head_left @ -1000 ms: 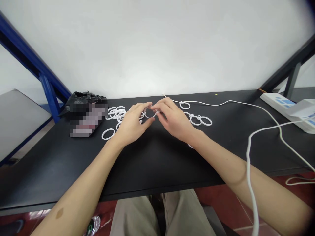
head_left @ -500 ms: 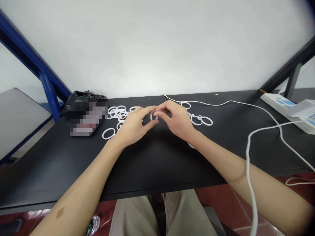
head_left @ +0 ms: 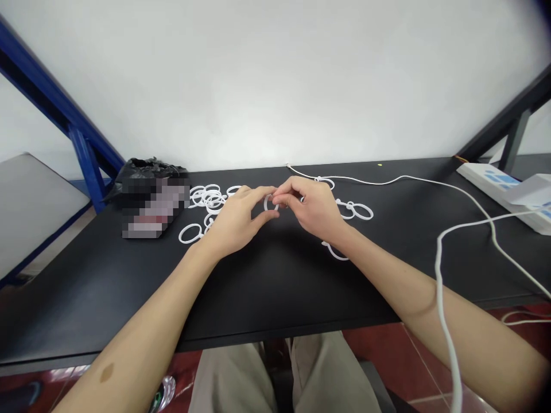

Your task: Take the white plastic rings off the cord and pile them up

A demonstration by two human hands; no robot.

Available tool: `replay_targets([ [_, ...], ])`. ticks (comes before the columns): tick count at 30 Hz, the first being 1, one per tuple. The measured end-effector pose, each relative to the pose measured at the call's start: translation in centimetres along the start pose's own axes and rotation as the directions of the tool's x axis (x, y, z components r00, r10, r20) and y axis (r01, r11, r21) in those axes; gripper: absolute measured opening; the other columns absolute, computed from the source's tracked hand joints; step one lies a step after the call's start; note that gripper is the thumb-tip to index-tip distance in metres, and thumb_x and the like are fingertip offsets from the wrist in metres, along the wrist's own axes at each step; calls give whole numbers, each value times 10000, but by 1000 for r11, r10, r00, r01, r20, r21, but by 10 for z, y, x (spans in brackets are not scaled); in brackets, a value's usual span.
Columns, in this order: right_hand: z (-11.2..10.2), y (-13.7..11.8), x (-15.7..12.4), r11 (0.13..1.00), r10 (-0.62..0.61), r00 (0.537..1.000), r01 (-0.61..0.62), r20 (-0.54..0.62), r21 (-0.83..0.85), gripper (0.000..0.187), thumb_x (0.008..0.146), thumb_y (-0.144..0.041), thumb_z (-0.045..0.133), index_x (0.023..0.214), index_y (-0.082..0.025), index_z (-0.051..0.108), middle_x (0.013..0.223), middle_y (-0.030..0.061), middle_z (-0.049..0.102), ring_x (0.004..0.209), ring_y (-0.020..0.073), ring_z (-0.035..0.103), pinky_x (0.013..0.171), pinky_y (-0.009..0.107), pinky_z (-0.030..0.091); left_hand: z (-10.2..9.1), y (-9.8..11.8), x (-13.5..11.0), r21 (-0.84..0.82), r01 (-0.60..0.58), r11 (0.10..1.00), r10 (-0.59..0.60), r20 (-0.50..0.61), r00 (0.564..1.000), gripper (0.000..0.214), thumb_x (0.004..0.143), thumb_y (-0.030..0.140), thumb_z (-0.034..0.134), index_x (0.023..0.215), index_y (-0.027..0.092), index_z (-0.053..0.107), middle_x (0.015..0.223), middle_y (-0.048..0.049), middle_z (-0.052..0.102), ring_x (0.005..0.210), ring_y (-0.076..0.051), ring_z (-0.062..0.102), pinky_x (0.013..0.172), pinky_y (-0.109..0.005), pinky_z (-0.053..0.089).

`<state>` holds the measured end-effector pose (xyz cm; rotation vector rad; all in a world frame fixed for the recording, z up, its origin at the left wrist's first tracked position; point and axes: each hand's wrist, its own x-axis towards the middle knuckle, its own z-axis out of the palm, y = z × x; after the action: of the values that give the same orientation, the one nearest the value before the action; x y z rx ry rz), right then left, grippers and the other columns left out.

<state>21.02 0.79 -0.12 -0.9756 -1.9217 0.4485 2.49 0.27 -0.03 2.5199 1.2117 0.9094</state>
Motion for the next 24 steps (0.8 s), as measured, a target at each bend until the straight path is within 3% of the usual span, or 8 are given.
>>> replay_targets([
  [4,-6,0,2,971,67,998,-63,8,-231,225,894,-404,608,991,-201,629,862,21,698,717,151,616,680,289,458,1,-7,1,99,36,994,-31,-47,998,373,905,336,547,1264,239,554,1115,-55,652,1022,-247,542,910,-397,454],
  [8,-18,6,3,739,255,966,-173,33,-651,360,821,-511,664,965,-183,625,885,82,665,730,214,605,639,338,443,2,-18,0,303,220,927,-183,-145,972,391,885,278,496,1246,165,592,1119,-150,604,1072,-339,499,936,-510,425],
  [11,-21,10,1,627,354,924,-119,146,-770,244,841,-413,668,889,-176,643,902,107,662,721,225,607,599,336,442,3,-22,-3,387,307,870,-253,-184,950,404,862,233,477,1232,146,615,1171,-206,569,1110,-411,468,914,-590,400],
  [14,-16,10,-1,635,358,908,-68,215,-770,60,881,-221,602,879,-179,645,915,104,667,756,230,618,582,324,437,4,-21,-3,408,312,858,-255,-189,948,420,853,236,484,1246,160,613,1252,-213,540,1151,-440,435,918,-629,371],
  [17,-11,11,-3,694,307,915,-27,262,-719,110,884,-121,545,864,-175,638,884,101,670,832,250,619,625,339,450,5,-19,-2,382,275,882,-232,-157,960,434,869,262,483,1279,170,591,1277,-177,551,1164,-413,424,943,-602,365],
  [24,-9,19,-6,773,218,932,16,289,-634,138,883,-94,522,912,-166,635,914,109,643,880,246,601,726,356,471,8,-17,0,305,175,936,-165,-57,985,383,896,304,485,1248,202,597,1228,-111,607,1140,-345,427,966,-540,364],
])
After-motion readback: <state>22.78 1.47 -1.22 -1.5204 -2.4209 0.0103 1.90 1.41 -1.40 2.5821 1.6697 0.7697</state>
